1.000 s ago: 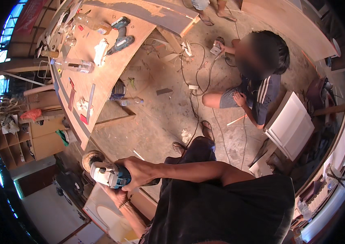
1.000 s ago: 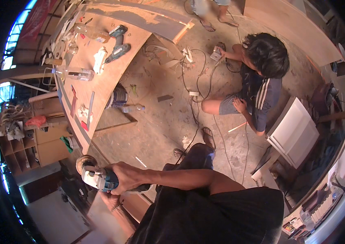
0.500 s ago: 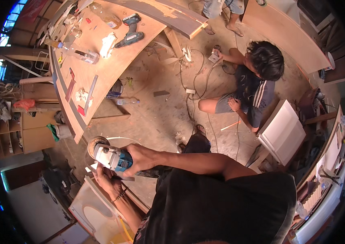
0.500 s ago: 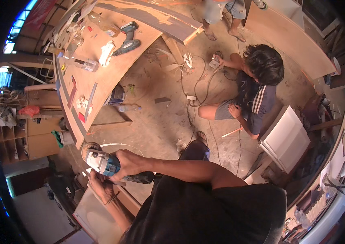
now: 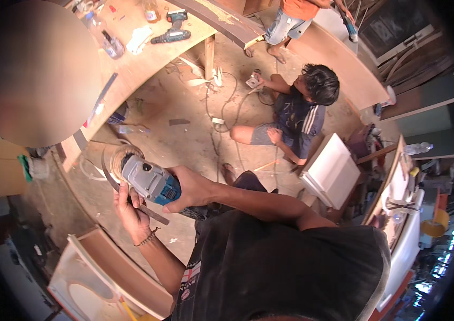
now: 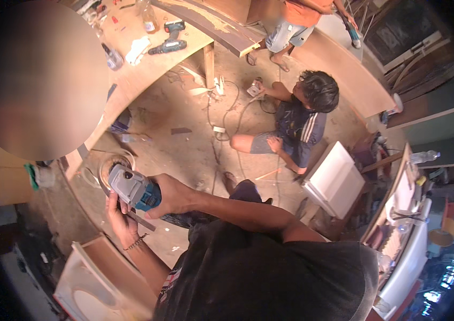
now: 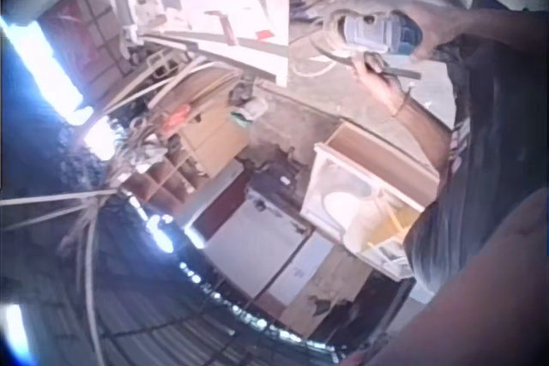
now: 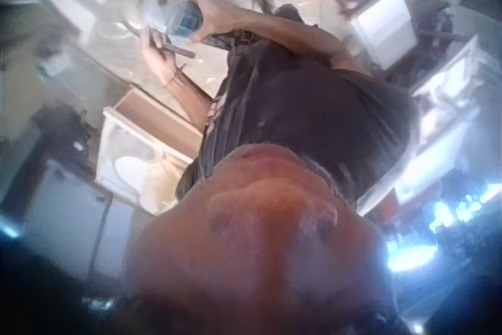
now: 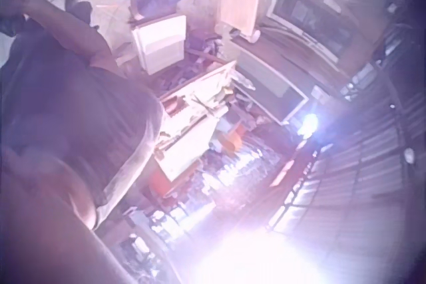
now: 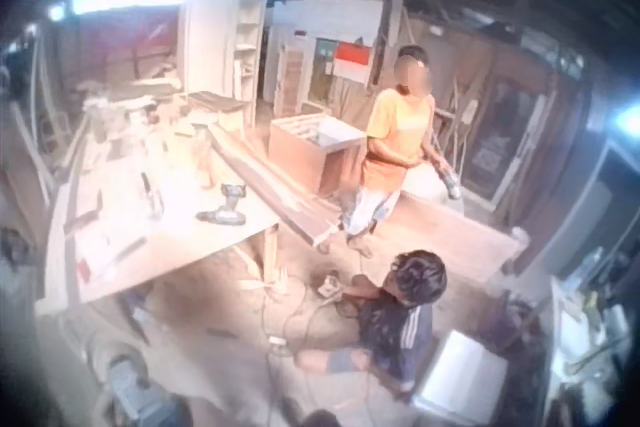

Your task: The person applies a strip of white edging tape to the curved edge of a wooden furniture component, then uses a handheld power sander to smooth the edges of the tape and the wood.

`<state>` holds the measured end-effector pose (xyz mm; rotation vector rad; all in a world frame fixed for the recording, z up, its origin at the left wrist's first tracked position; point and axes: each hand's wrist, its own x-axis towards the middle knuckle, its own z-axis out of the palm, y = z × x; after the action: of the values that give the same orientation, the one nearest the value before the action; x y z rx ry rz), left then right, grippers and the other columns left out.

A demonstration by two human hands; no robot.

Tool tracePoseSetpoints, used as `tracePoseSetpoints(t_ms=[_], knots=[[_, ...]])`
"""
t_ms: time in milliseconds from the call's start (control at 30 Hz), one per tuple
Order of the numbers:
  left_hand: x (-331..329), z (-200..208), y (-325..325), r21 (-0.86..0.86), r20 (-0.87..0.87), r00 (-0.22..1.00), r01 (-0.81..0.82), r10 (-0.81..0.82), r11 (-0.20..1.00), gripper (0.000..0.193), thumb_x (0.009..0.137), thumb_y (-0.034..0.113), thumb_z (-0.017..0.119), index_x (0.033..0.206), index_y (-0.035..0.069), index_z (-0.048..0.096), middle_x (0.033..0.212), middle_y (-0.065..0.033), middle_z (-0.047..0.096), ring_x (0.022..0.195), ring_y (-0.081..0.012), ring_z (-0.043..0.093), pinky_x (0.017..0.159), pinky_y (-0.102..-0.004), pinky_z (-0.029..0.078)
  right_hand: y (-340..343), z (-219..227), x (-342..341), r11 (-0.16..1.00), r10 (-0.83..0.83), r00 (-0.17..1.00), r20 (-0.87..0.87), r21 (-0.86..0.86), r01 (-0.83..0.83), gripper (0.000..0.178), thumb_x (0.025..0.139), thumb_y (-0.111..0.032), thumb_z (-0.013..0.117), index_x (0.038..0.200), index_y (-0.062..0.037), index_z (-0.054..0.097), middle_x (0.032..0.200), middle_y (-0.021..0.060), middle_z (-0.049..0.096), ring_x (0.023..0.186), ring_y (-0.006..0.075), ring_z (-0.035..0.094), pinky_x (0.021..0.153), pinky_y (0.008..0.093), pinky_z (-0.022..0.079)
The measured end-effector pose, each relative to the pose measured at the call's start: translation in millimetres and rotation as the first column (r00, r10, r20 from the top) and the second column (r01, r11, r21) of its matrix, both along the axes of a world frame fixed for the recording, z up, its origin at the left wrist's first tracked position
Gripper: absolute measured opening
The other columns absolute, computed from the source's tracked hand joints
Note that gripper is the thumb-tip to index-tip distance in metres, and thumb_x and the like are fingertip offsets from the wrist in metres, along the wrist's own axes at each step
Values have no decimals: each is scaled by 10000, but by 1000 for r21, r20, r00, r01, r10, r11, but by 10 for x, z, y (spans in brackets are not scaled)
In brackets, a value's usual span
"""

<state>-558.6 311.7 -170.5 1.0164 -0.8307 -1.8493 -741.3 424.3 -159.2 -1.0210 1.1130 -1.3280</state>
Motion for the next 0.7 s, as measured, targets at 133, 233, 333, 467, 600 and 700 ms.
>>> tracePoseSetpoints(t_ms=[133,233,333,467,600,700], knots=[[138,-91,22,83,-115,993,42,-32,996,51,1016,112,629,1035,70,608,681,74,508,497,-9,370,478,-191,297,-3,142,206,986,-50,991,-120,149,68,655,642,-272,916,1131,66,640,1020,106,696,939,169,635,888,330,514],[189,-205,47,127,-119,992,59,-43,990,46,1020,105,627,1008,67,605,679,73,513,494,-6,370,472,-192,291,-10,43,362,975,-55,994,-92,209,74,631,657,-238,916,1140,60,640,1019,101,701,936,158,644,886,321,518],[193,-360,79,133,-54,998,50,-43,990,57,1022,110,625,987,69,607,683,62,532,491,-11,386,463,-197,287,-23,76,413,966,-69,997,-26,249,73,590,666,-215,909,1125,49,651,1015,94,704,934,151,646,883,319,518],[118,-405,188,113,-39,996,79,-75,990,51,1021,84,606,973,69,609,679,50,550,493,-27,414,455,-209,301,-30,23,394,977,-50,990,132,214,21,551,669,-204,905,1112,26,670,1005,88,707,943,142,648,888,321,516],[47,-291,239,90,51,997,-67,63,994,20,991,40,616,988,60,615,701,37,558,496,-39,422,457,-206,319,-87,-89,338,984,63,995,78,163,-75,542,679,-230,900,1107,13,674,1028,82,703,953,145,649,891,318,515],[37,-270,264,21,56,992,-110,109,994,52,976,54,660,1002,44,616,722,19,577,503,-56,438,460,-217,332,-34,-158,240,996,-21,997,-75,87,28,588,685,-275,903,1139,11,662,1043,89,706,966,158,655,885,337,526]])
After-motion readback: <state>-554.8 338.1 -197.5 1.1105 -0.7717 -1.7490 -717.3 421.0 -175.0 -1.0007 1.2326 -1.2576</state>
